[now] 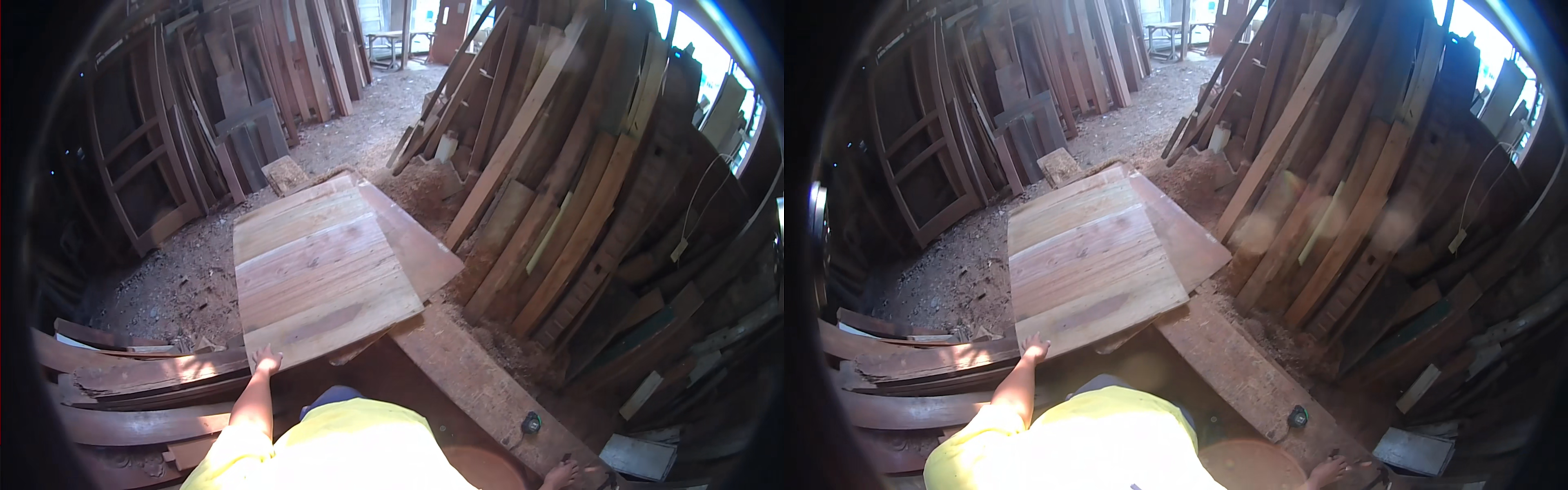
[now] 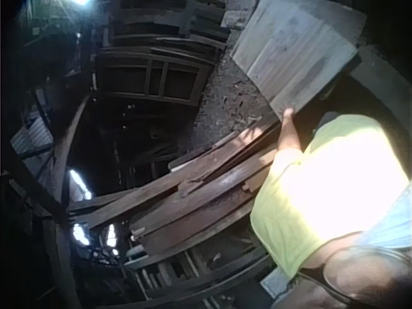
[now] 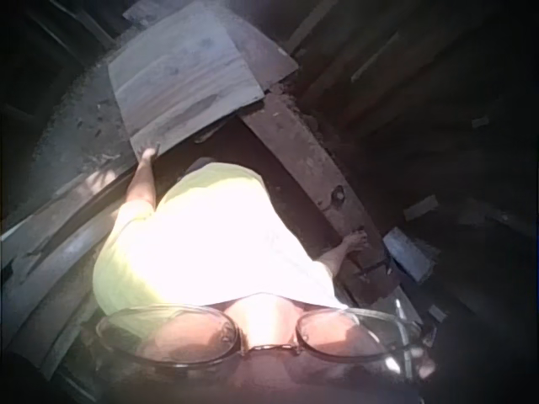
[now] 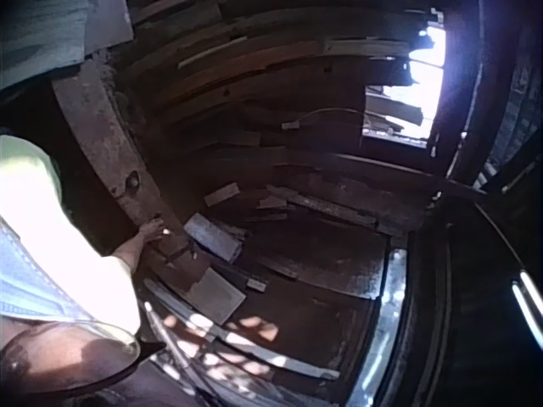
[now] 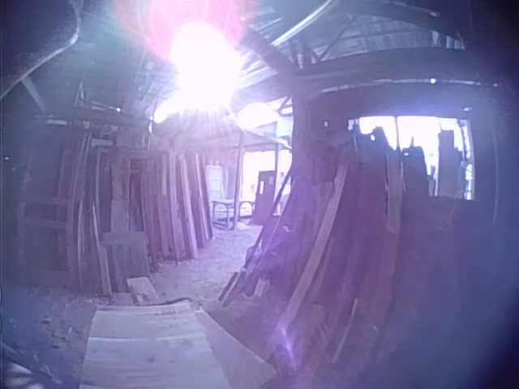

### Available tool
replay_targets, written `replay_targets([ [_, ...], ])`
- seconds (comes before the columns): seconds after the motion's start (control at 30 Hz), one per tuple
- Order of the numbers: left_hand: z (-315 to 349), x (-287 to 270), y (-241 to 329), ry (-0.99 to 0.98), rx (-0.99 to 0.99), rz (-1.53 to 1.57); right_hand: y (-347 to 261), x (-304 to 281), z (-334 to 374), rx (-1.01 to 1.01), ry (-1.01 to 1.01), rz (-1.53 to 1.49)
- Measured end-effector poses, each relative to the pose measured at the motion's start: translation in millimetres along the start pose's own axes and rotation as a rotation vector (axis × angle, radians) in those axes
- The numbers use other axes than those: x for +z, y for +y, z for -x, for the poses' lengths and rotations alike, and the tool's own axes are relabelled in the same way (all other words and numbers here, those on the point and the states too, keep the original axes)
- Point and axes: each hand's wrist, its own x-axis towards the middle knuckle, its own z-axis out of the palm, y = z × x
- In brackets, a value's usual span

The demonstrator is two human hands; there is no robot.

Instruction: The person marks a curved line on a wooden board using a template and a pencil, then draws a straight guide line with a square ruler. They secure the board with a support beam and use a circular saw to cut along the marked line.

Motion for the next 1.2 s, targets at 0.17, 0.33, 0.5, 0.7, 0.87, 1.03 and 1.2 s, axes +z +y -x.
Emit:
replay_targets([
  [0.17, 16, -7, 75, -0.112, 0.116, -0.005, -54, -2, 9, -0.009, -0.122, -0.232],
  [0.33, 11, 1, 134, -0.055, 0.335, 0.106, -78, 17, 3, -0.038, -0.222, -0.075],
  [0.5, 25, -5, 124, -0.049, 0.374, -0.082, -57, 27, -16, 0.09, -0.044, -0.132],
  [0.7, 20, -7, 65, -0.109, 0.246, -0.148, -17, 38, -89, 0.131, -0.295, -0.074],
  [0.87, 14, -7, 16, -0.002, 0.217, -0.148, -46, 25, -88, 0.077, -0.371, -0.08],
  [1.03, 24, -14, 7, 0.112, 0.263, -0.118, -75, 8, -68, 0.065, -0.335, -0.026],
  [1.2, 10, -42, -9, 0.289, 0.301, -0.129, -109, -14, -64, 0.022, -0.231, -0.088],
])
